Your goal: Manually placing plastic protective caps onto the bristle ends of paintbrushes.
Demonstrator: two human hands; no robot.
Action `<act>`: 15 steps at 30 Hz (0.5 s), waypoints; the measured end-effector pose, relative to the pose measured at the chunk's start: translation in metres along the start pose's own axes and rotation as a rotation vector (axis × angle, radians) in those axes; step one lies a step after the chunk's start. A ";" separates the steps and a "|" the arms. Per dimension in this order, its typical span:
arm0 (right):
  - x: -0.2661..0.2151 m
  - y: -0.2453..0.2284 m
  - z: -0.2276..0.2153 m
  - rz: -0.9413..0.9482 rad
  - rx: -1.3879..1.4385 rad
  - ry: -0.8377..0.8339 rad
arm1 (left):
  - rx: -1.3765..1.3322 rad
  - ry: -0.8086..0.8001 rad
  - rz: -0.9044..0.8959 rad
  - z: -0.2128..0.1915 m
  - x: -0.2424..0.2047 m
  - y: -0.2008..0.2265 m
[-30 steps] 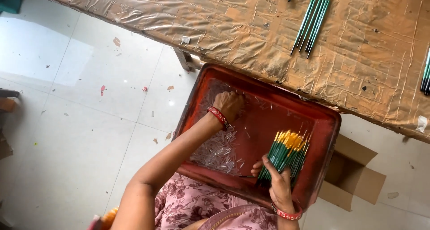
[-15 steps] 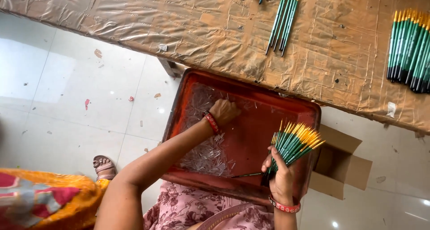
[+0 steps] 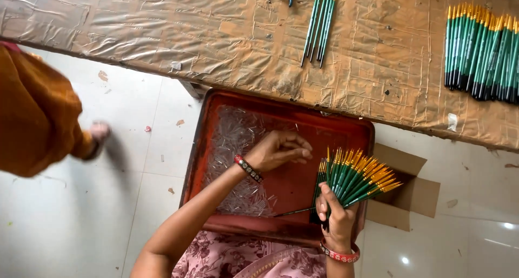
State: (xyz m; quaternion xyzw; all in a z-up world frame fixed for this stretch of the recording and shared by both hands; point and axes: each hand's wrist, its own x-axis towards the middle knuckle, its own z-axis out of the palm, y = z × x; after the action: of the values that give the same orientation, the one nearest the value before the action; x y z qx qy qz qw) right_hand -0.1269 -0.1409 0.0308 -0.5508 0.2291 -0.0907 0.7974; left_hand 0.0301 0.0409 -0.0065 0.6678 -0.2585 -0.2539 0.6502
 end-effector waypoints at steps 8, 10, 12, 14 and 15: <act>-0.007 0.007 -0.013 -0.035 -0.106 0.006 | -0.636 -0.168 0.010 0.017 0.011 0.034; -0.007 0.009 -0.016 -0.058 -0.095 -0.017 | -0.350 -0.086 0.035 0.012 0.010 0.049; -0.006 0.010 -0.017 -0.080 -0.083 -0.040 | -0.064 -0.004 0.057 0.006 0.009 0.054; -0.006 0.010 -0.017 -0.093 -0.070 -0.059 | 0.586 0.122 0.060 0.001 0.009 0.051; -0.005 0.010 -0.015 -0.091 -0.068 -0.058 | 0.587 0.120 0.058 0.001 0.008 0.049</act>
State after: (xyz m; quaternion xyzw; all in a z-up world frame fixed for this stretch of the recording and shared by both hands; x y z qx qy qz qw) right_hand -0.1394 -0.1478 0.0183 -0.5899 0.1834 -0.1030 0.7796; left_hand 0.0350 0.0338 0.0422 0.8336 -0.3007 -0.1096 0.4503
